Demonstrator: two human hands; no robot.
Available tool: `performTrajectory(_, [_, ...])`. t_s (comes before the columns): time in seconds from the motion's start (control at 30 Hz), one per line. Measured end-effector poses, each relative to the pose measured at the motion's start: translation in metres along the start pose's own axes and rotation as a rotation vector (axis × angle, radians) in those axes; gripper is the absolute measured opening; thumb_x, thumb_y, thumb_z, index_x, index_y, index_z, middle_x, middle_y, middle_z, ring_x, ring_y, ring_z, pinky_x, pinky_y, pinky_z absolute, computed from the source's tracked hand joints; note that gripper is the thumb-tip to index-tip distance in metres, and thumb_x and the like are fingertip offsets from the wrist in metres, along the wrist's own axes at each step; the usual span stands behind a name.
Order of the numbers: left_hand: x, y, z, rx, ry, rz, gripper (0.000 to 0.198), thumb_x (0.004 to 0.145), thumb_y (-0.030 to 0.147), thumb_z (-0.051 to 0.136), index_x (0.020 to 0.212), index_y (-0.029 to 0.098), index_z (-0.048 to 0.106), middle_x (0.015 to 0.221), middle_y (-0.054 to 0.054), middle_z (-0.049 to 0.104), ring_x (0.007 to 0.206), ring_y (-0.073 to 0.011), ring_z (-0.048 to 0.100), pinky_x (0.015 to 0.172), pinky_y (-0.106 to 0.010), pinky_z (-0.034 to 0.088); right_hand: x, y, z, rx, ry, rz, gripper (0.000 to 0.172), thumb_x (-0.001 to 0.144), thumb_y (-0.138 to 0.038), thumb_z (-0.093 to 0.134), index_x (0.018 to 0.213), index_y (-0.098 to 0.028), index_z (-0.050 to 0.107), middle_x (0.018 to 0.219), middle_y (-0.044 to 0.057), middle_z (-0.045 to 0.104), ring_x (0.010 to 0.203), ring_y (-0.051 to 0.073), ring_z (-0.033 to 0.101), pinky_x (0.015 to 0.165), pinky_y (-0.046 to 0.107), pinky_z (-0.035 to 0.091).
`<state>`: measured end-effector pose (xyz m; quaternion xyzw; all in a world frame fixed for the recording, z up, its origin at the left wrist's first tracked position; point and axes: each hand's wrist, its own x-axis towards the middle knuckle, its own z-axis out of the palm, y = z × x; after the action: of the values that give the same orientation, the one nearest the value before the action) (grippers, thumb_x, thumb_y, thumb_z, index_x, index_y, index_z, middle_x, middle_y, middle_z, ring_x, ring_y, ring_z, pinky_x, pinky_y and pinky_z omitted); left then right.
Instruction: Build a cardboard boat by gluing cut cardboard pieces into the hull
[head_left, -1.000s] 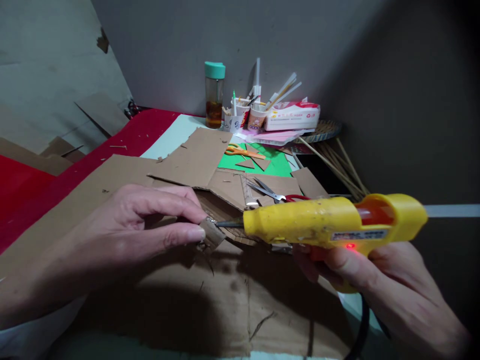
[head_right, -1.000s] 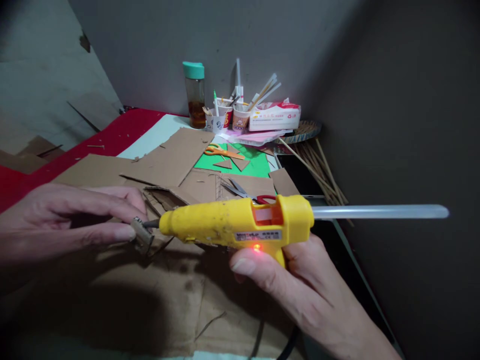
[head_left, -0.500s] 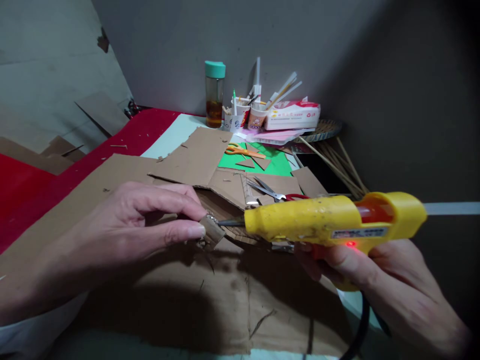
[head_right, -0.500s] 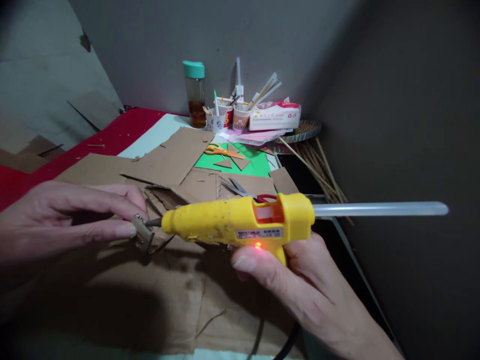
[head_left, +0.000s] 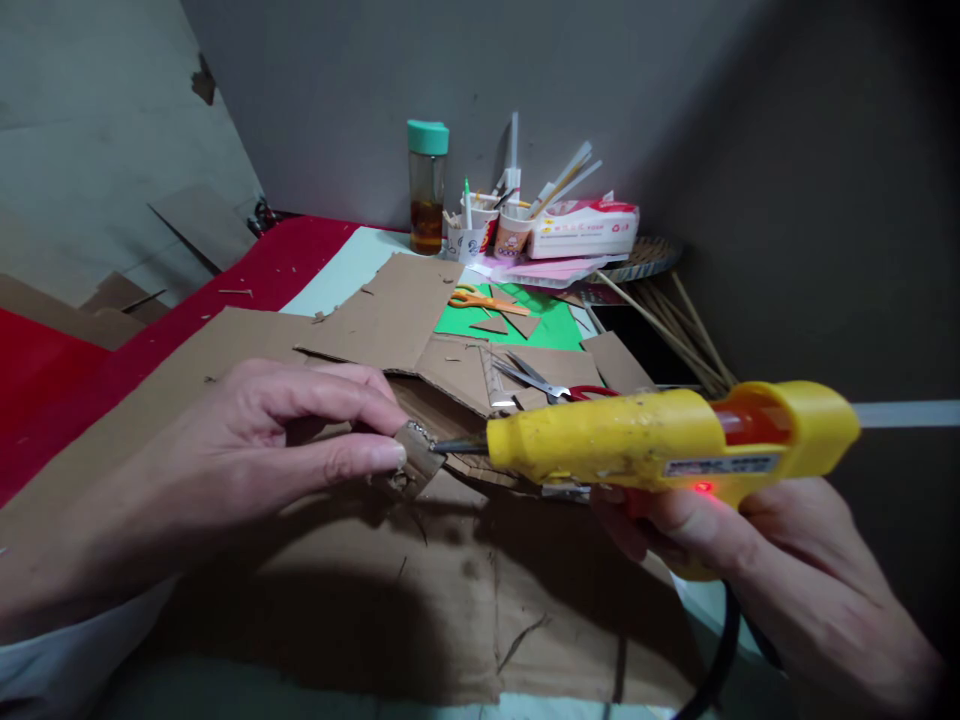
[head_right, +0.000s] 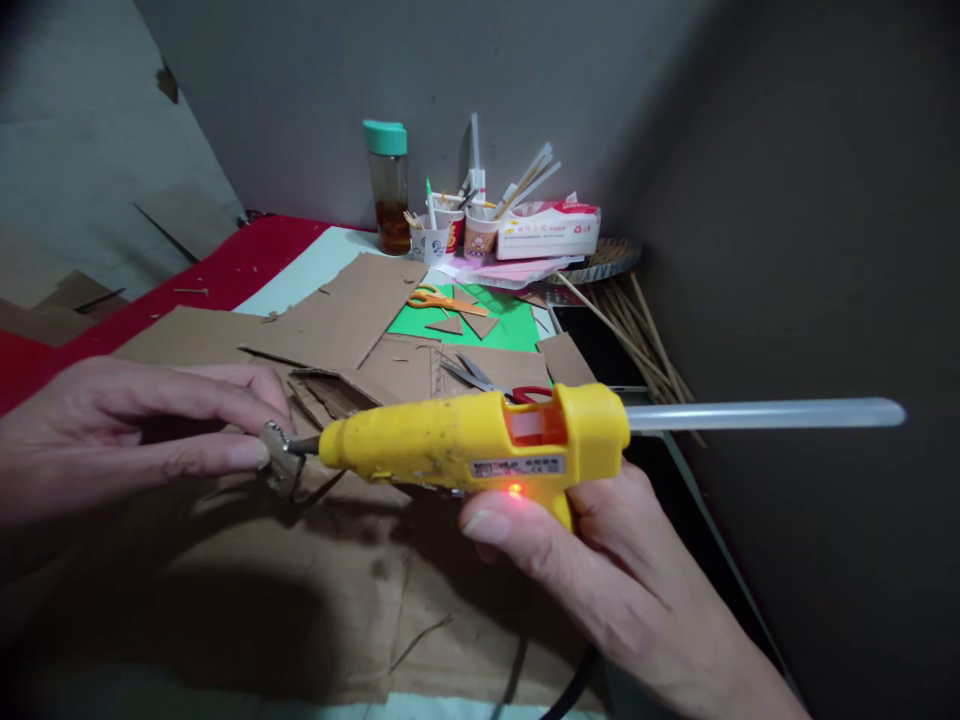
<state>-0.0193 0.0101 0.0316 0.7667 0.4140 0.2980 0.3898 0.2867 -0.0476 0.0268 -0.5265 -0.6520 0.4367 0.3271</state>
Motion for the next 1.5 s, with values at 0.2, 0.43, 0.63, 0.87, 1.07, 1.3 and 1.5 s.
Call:
performTrajectory(0.2, [0.004, 0.001, 0.002, -0.032, 0.009, -0.007, 0.014, 0.085, 0.036, 0.076, 0.076, 0.028, 0.084, 0.082, -0.004, 0.077, 0.073, -0.0201, 0.071, 0.054, -0.023, 0.052, -0.002, -0.006, 0.007, 0.050, 0.091, 0.042, 0.052, 0.089, -0.067, 0.065, 0.068, -0.020, 0.067, 0.060, 0.001, 0.055, 0.053, 0.013, 0.045, 0.047, 0.023, 0.035])
performTrajectory(0.43, [0.001, 0.001, -0.001, -0.013, 0.008, -0.006, 0.016, 0.087, 0.038, 0.075, 0.078, 0.028, 0.084, 0.084, -0.003, 0.078, 0.070, -0.0184, 0.069, 0.053, -0.023, 0.050, 0.001, -0.002, 0.001, 0.011, 0.003, 0.005, 0.052, 0.092, -0.066, 0.063, 0.069, -0.020, 0.070, 0.062, 0.003, 0.060, 0.054, 0.015, 0.051, 0.046, 0.024, 0.040])
performTrajectory(0.63, [0.001, 0.002, -0.001, -0.018, 0.031, 0.013, 0.016, 0.085, 0.035, 0.074, 0.076, 0.027, 0.084, 0.084, -0.005, 0.078, 0.066, -0.0181, 0.067, 0.054, -0.026, 0.050, -0.003, -0.002, 0.003, 0.016, 0.103, -0.017, 0.049, 0.092, -0.064, 0.065, 0.067, -0.022, 0.072, 0.063, 0.004, 0.063, 0.054, 0.016, 0.053, 0.047, 0.025, 0.040])
performTrajectory(0.87, [0.001, 0.002, -0.002, -0.001, 0.032, 0.040, 0.018, 0.086, 0.038, 0.074, 0.074, 0.028, 0.083, 0.081, -0.003, 0.077, 0.063, -0.0172, 0.065, 0.056, -0.027, 0.049, 0.000, -0.004, 0.004, 0.018, 0.047, -0.056, 0.051, 0.092, -0.064, 0.064, 0.065, -0.022, 0.070, 0.061, 0.003, 0.062, 0.055, 0.016, 0.054, 0.047, 0.025, 0.040])
performTrajectory(1.07, [0.000, -0.001, -0.001, -0.010, 0.037, 0.018, 0.020, 0.086, 0.040, 0.074, 0.073, 0.027, 0.081, 0.083, -0.003, 0.076, 0.068, -0.0173, 0.066, 0.059, -0.026, 0.050, 0.003, -0.003, 0.004, 0.006, 0.051, -0.096, 0.047, 0.094, -0.058, 0.065, 0.065, -0.020, 0.068, 0.065, 0.001, 0.063, 0.058, 0.013, 0.054, 0.050, 0.022, 0.040])
performTrajectory(1.3, [0.005, 0.003, 0.001, -0.075, 0.050, -0.113, 0.020, 0.081, 0.039, 0.076, 0.069, 0.023, 0.078, 0.076, -0.004, 0.072, 0.070, -0.0176, 0.063, 0.061, -0.025, 0.048, 0.010, -0.004, -0.002, 0.052, -0.018, -0.125, 0.038, 0.094, -0.048, 0.068, 0.071, -0.017, 0.068, 0.063, -0.001, 0.061, 0.055, 0.010, 0.049, 0.048, 0.020, 0.036])
performTrajectory(1.5, [0.008, -0.008, 0.009, -0.394, 0.174, -0.282, 0.020, 0.069, 0.043, 0.086, 0.075, 0.024, 0.082, 0.070, -0.001, 0.069, 0.064, -0.0138, 0.058, 0.056, -0.021, 0.044, 0.008, 0.000, 0.003, 0.246, -0.193, 0.122, 0.035, 0.085, -0.048, 0.078, 0.091, -0.016, 0.066, 0.083, 0.005, 0.077, 0.050, 0.008, 0.054, 0.046, 0.019, 0.041])
